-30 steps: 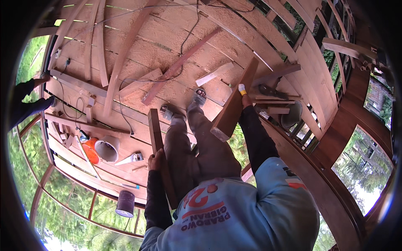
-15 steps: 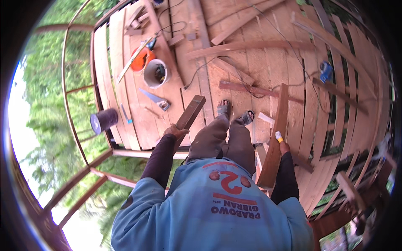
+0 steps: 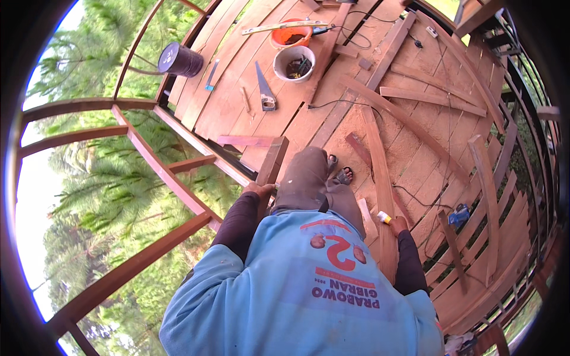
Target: The person measures a wooden plank with a tape measure, marks it with a pencil and square, then saws the plank with a hand saw on a wooden platform.
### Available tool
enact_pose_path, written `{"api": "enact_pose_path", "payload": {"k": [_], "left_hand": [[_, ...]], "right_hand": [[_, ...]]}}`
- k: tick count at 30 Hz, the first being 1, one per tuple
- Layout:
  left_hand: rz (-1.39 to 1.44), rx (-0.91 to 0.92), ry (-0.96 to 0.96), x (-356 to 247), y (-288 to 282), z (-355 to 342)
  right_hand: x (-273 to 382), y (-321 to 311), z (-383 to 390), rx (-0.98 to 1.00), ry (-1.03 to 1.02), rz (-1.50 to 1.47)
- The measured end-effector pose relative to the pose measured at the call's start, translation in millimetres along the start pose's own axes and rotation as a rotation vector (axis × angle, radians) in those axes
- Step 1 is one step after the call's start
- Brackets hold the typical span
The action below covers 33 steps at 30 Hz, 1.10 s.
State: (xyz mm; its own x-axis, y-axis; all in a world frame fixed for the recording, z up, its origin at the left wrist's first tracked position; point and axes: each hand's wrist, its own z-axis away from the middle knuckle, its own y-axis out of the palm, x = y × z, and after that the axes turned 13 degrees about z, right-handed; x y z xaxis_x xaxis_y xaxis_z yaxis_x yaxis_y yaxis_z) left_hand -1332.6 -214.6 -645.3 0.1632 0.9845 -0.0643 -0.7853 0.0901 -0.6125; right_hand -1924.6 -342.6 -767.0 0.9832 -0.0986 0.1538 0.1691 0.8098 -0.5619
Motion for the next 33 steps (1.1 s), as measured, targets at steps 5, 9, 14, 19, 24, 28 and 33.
{"api": "enact_pose_path", "payload": {"k": [5, 9, 14, 19, 24, 28, 33], "left_hand": [[0.108, 0.038, -0.018, 85, 28, -18], [0.192, 0.019, -0.103, 160, 24, -34], [0.495, -0.030, -0.302, 192, -6, -39], [0.722, -0.037, -0.286, 207, -65, -64], [0.948, 0.065, -0.160, 242, -120, -112], [1.027, 0.121, -0.108, 249, -158, -155], [0.907, 0.009, -0.070, 224, -221, -164]], "right_hand": [[23, -22, -30, -0.048, -0.163, 0.026], [135, -77, -9, 0.190, -0.085, 0.333], [205, -84, -30, 0.139, -0.129, 0.517], [294, -88, -39, 0.146, -0.353, 0.674], [388, -83, -48, 0.131, -0.249, 0.646], [447, -87, -57, 0.084, -0.310, 0.723], [516, -84, -79, 0.022, -0.406, 0.779]]}}
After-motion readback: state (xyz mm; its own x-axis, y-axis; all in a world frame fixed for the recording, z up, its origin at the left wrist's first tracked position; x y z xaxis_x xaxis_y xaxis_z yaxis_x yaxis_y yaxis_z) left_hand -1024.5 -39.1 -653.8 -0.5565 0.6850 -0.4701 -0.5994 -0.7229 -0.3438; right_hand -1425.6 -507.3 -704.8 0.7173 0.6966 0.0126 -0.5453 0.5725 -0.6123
